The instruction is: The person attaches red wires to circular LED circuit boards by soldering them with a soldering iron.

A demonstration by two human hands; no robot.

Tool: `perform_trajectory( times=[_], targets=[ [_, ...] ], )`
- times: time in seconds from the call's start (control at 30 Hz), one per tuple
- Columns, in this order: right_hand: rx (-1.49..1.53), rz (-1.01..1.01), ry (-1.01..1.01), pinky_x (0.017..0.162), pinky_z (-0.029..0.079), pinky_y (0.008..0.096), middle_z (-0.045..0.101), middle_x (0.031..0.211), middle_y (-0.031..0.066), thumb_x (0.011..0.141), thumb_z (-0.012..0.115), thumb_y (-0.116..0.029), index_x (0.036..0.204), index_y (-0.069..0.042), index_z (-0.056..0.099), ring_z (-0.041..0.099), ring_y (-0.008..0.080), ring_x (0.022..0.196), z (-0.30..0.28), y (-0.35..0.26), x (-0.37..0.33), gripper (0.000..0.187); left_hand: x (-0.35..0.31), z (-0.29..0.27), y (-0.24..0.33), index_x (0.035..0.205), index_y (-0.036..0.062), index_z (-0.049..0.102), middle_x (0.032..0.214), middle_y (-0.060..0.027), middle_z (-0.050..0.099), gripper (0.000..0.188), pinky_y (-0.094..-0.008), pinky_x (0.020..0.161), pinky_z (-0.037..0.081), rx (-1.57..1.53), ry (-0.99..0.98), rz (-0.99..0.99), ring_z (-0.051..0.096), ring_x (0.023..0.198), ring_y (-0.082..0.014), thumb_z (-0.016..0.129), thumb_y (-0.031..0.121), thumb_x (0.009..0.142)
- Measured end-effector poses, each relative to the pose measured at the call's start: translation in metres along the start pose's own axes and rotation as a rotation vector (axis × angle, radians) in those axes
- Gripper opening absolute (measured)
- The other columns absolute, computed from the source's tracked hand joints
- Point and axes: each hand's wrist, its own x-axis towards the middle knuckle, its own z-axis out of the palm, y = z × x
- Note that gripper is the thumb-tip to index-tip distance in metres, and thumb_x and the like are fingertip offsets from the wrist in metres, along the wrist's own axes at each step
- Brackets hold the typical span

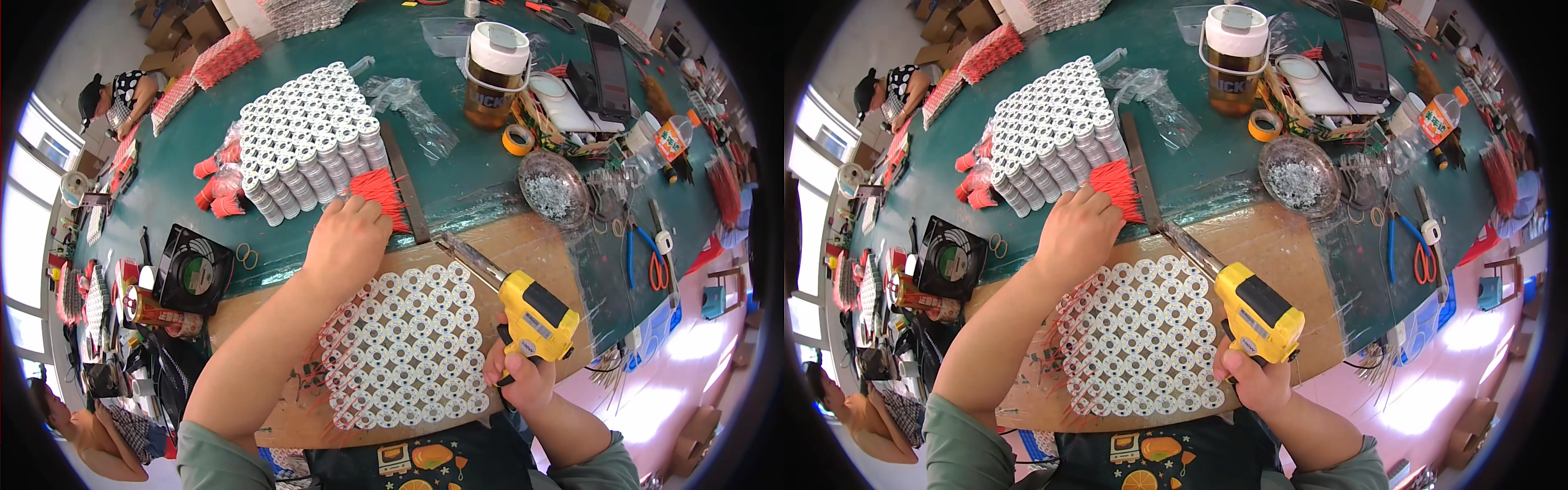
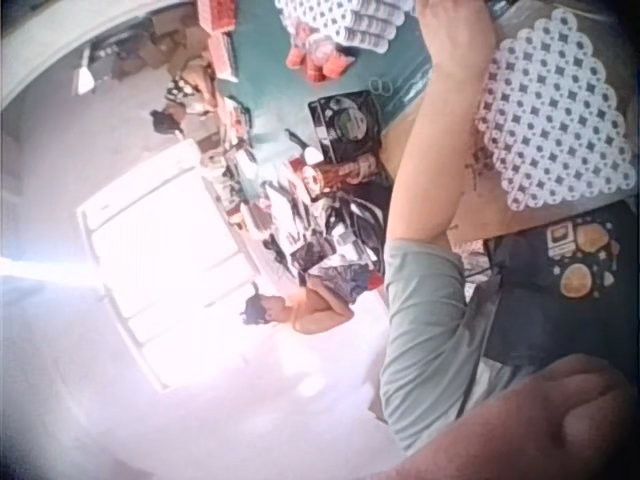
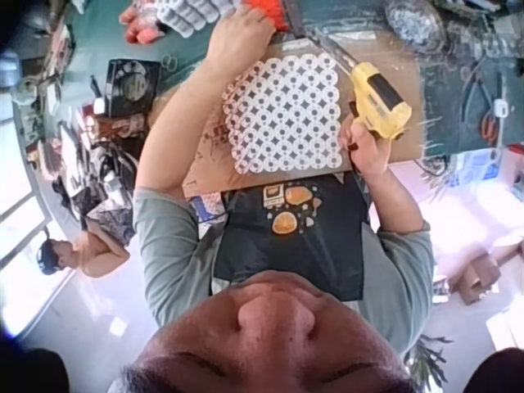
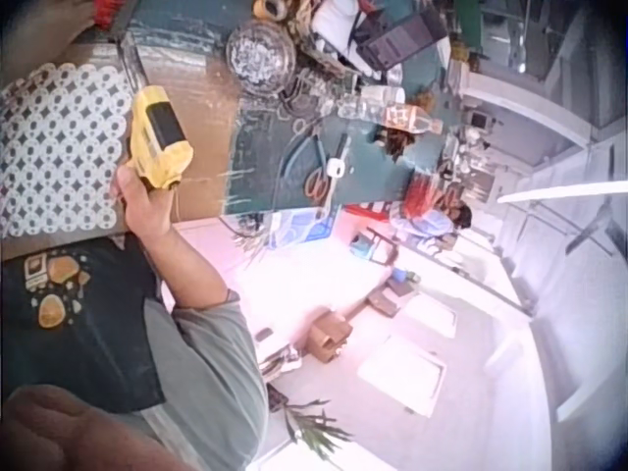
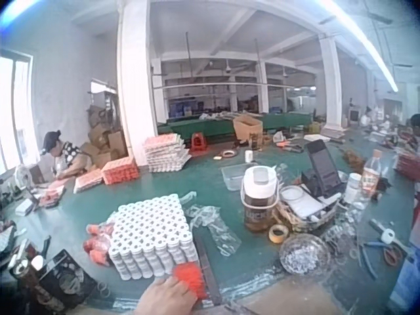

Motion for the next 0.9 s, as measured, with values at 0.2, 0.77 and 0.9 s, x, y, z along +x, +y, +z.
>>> perform_trajectory(
  times=[0.2, 0.77, 0.9],
  targets=[
    [-0.012, 0.003, 0.001, 0.057, 0.049, 0.0349, 0.054, 0.074, 0.0066, 0.089, 0.075, -0.030, 0.144, -0.001, 0.046, 0.056, 0.0191, 0.060, 0.001, -0.001, 0.001, 0.068, -0.002, 0.002, -0.002, 0.084, 0.0105, 0.070, 0.086, -0.0029, 0.062, 0.006, -0.0404, 0.078, 0.049, -0.002, 0.020, -0.005, 0.062, 0.090, -0.0234, 0.072, 0.016, 0.085],
    [-0.006, -0.006, 0.005, 0.055, 0.049, 0.0340, 0.055, 0.073, 0.0059, 0.087, 0.074, -0.027, 0.142, 0.002, 0.048, 0.056, 0.0184, 0.058, 0.003, -0.003, 0.003, 0.067, -0.006, -0.049, -0.039, 0.103, 0.0008, 0.068, 0.102, -0.0174, 0.071, 0.016, -0.0452, 0.084, 0.053, -0.506, -0.203, -0.414, 0.068, 0.097, -0.0382, 0.061, 0.014, 0.097],
    [-0.028, -0.025, 0.026, 0.053, 0.049, 0.0334, 0.055, 0.072, 0.0061, 0.086, 0.076, -0.028, 0.141, 0.003, 0.047, 0.055, 0.0181, 0.056, 0.002, -0.002, 0.003, 0.069, -0.012, -0.063, -0.061, 0.093, 0.0063, 0.072, 0.092, -0.0137, 0.068, 0.011, -0.0449, 0.084, 0.057, 0.064, -0.525, -0.111, 0.070, 0.094, -0.0330, 0.065, 0.013, 0.089]
  ],
)
